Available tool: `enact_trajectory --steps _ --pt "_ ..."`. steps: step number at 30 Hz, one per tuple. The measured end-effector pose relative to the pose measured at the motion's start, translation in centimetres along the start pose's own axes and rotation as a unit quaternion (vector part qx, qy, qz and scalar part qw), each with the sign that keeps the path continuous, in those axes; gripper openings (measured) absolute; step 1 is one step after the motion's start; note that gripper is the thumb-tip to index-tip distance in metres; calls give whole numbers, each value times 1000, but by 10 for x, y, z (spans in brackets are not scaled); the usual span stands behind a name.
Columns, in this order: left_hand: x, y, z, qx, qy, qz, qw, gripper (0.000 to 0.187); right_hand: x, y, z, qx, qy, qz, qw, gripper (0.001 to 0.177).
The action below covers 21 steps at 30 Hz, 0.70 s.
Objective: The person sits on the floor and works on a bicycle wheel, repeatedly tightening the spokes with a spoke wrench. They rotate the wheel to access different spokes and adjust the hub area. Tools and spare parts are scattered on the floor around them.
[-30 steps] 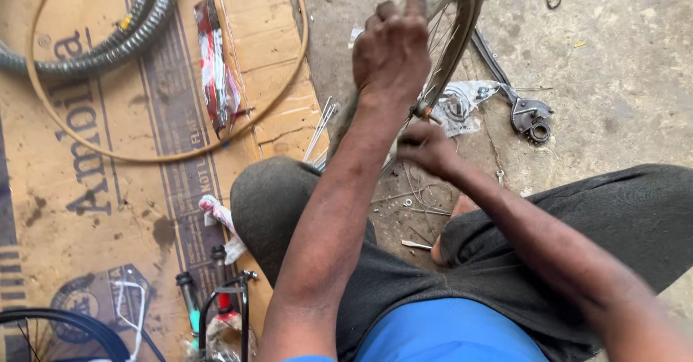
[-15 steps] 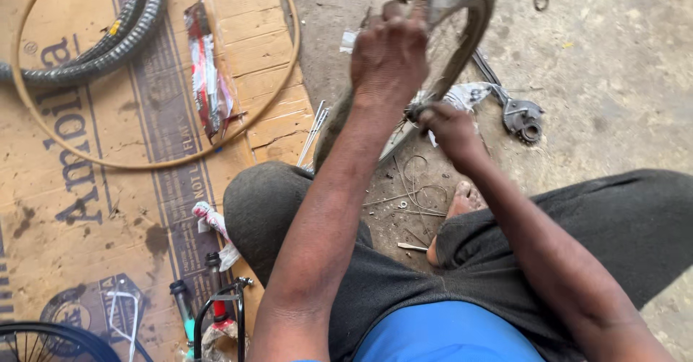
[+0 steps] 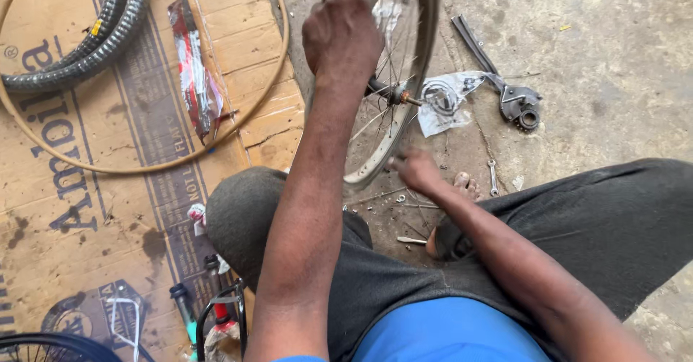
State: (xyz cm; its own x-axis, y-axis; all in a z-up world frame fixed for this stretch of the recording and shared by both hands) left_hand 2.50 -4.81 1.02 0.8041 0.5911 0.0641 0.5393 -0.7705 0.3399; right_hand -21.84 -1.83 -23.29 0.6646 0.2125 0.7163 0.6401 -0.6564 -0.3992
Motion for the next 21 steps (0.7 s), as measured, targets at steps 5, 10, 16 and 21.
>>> enact_trajectory --steps 5,10,16,21 --pt "1 5 0 57 -22 -83 995 60 17 23 -11 -42 397 119 909 26" --pt "0 -4 -5 73 -4 -68 995 70 34 34 1 -70 491 122 860 20" --pt "4 -2 6 72 13 -70 995 58 30 42 -10 -11 312 14 950 22" --pt "15 -2 9 53 -2 -74 996 62 24 49 -8 -5 359 46 932 26"
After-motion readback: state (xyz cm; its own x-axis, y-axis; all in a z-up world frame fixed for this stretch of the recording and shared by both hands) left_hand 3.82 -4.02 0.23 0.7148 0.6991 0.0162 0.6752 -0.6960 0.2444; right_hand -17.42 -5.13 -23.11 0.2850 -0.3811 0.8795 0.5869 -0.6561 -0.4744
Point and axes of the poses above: each hand's wrist, its own y-axis towards the middle knuckle, its own z-axis out of the palm, x = y × z, the point moved 5 cm from there along y, towards the middle knuckle, and after that the axes turned 12 degrees about y, right-handed, at the moved point
